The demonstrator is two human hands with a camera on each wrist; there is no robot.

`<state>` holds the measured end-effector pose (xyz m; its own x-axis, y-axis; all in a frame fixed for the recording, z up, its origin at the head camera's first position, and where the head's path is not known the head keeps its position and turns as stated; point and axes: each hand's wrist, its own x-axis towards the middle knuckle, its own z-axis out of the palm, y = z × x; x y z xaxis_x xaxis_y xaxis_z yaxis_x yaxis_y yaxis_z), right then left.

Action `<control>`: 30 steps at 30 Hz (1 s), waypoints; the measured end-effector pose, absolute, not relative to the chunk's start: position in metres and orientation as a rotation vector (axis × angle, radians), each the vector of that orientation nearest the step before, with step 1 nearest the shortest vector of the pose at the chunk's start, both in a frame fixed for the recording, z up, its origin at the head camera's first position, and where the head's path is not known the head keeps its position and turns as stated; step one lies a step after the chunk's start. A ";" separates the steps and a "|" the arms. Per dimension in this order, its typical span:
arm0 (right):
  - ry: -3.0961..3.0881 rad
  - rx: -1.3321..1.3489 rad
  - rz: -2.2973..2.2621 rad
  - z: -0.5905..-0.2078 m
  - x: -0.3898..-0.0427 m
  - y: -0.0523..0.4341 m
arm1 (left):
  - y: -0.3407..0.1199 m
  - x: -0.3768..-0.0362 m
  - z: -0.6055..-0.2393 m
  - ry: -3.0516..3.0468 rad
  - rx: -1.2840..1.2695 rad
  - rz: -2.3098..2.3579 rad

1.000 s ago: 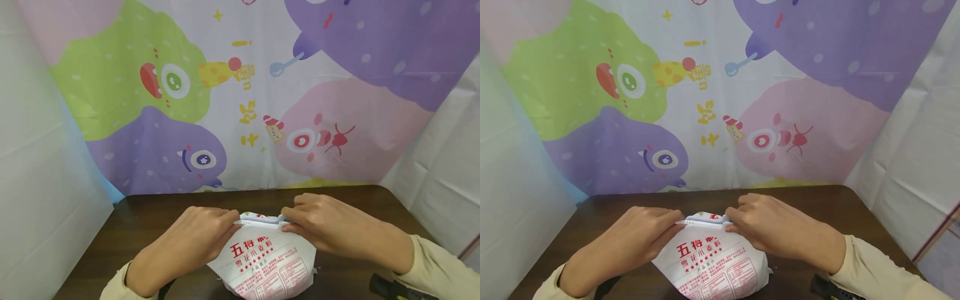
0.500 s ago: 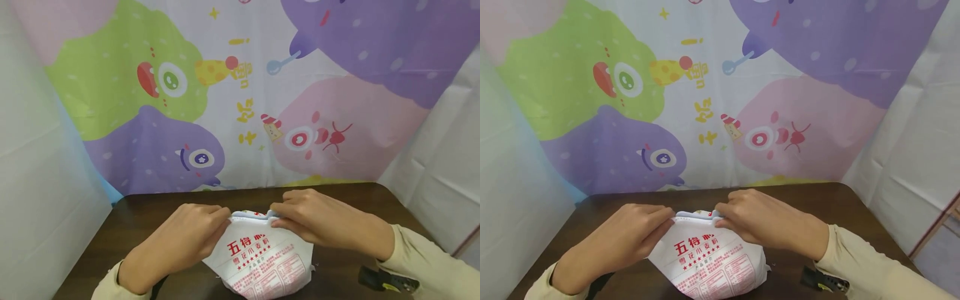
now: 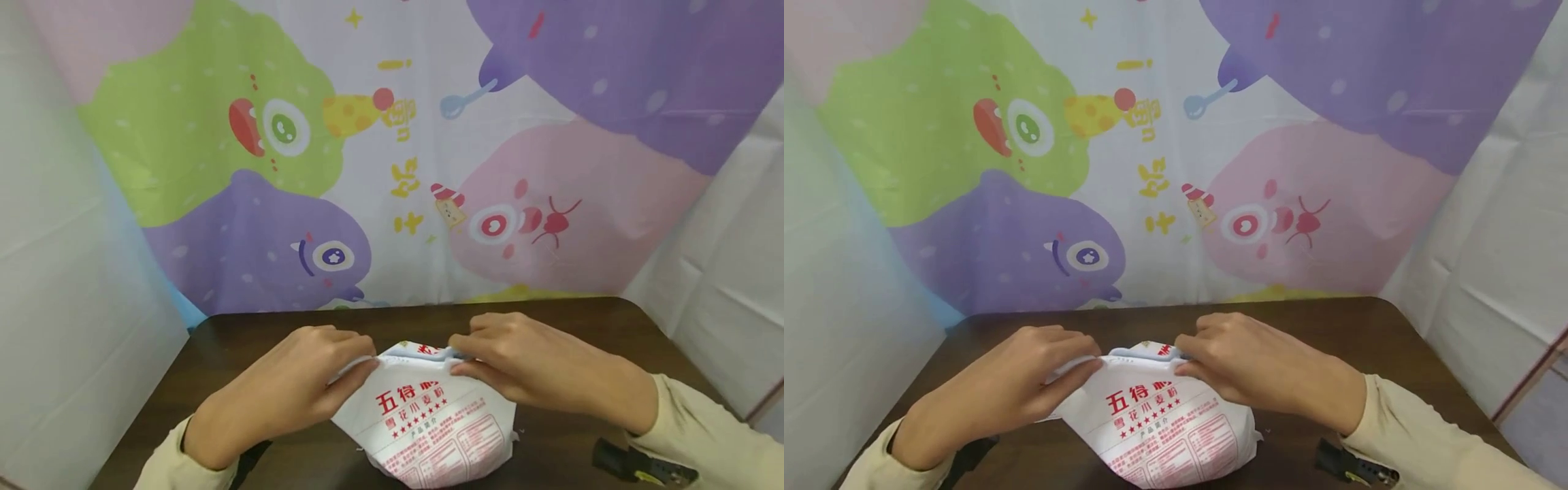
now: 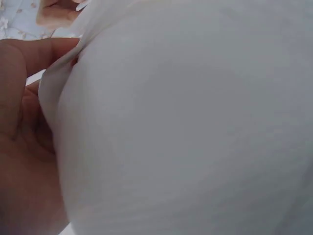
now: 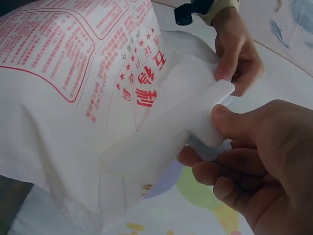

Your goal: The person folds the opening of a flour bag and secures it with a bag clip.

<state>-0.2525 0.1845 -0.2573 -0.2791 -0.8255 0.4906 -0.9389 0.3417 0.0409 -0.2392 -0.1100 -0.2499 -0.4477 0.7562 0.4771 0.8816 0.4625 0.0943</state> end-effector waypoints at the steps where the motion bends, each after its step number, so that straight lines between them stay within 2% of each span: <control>1: -2.167 1.547 0.339 -0.258 -0.252 0.184 | -0.109 -0.240 -0.250 -2.333 -1.384 -0.461; 15: -2.160 1.508 0.005 -0.263 -0.245 0.171 | -0.095 -0.243 -0.253 -2.202 -1.362 -0.336; 24: -2.330 1.413 0.404 -0.267 -0.254 0.182 | -0.101 -0.245 -0.253 -2.284 -1.300 -0.382; 30: -2.298 1.400 0.517 -0.275 -0.256 0.184 | -0.104 -0.247 -0.256 -2.279 -1.281 -0.386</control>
<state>-0.2560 0.1840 -0.2751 -0.4190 -0.7491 0.5130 -0.8967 0.4302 -0.1042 -0.2466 -0.1042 -0.2557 -0.4371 0.7150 0.5457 0.8549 0.5188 0.0051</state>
